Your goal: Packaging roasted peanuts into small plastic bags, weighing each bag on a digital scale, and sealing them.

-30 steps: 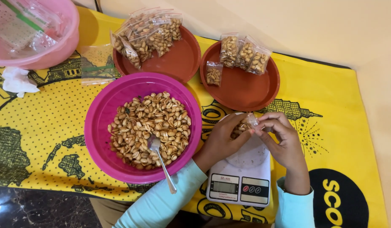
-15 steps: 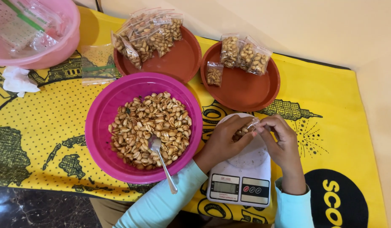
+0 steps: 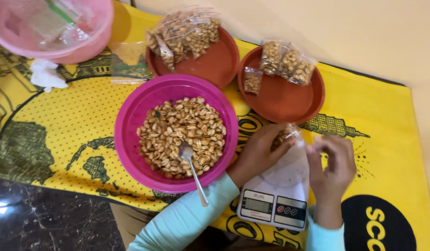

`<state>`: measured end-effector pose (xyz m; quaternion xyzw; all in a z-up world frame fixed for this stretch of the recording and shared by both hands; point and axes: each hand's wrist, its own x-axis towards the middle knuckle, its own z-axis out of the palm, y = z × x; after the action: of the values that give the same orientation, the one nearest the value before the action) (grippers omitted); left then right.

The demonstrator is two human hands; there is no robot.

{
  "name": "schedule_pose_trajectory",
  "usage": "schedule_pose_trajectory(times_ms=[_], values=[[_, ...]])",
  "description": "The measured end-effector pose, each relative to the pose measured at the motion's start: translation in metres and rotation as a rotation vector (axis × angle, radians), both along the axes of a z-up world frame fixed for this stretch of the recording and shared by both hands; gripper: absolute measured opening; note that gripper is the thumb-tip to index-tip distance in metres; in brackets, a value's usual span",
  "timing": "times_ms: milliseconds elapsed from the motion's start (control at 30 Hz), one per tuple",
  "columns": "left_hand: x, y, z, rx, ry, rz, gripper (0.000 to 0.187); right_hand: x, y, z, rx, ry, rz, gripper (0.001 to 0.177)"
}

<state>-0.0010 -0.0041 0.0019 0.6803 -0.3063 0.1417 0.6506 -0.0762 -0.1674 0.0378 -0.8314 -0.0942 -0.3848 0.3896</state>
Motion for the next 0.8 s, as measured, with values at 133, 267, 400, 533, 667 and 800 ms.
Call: schedule_pose_trajectory(times_ms=[133,267,400,533,667,800], values=[[-0.004,0.011,0.016,0.190,0.236,-0.135,0.047,-0.036,0.085,0.034,-0.085,0.050,0.027,0.003],[-0.003,0.008,0.006,0.132,0.113,-0.120,0.044,-0.041,0.146,0.041,-0.483,0.196,0.390,0.035],[-0.001,0.007,0.004,0.081,0.055,-0.100,0.040,-0.032,0.183,0.056,-0.594,0.120,0.464,0.019],[-0.003,0.007,0.004,0.066,0.063,-0.108,0.041,-0.031,0.183,0.048,-0.500,0.180,0.553,0.019],[-0.003,0.004,0.000,0.073,0.060,-0.102,0.043,-0.033,0.172,0.032,-0.318,0.129,0.579,0.017],[-0.002,0.000,-0.006,0.080,0.044,-0.082,0.038,-0.038,0.157,0.048,-0.070,0.122,0.573,0.016]])
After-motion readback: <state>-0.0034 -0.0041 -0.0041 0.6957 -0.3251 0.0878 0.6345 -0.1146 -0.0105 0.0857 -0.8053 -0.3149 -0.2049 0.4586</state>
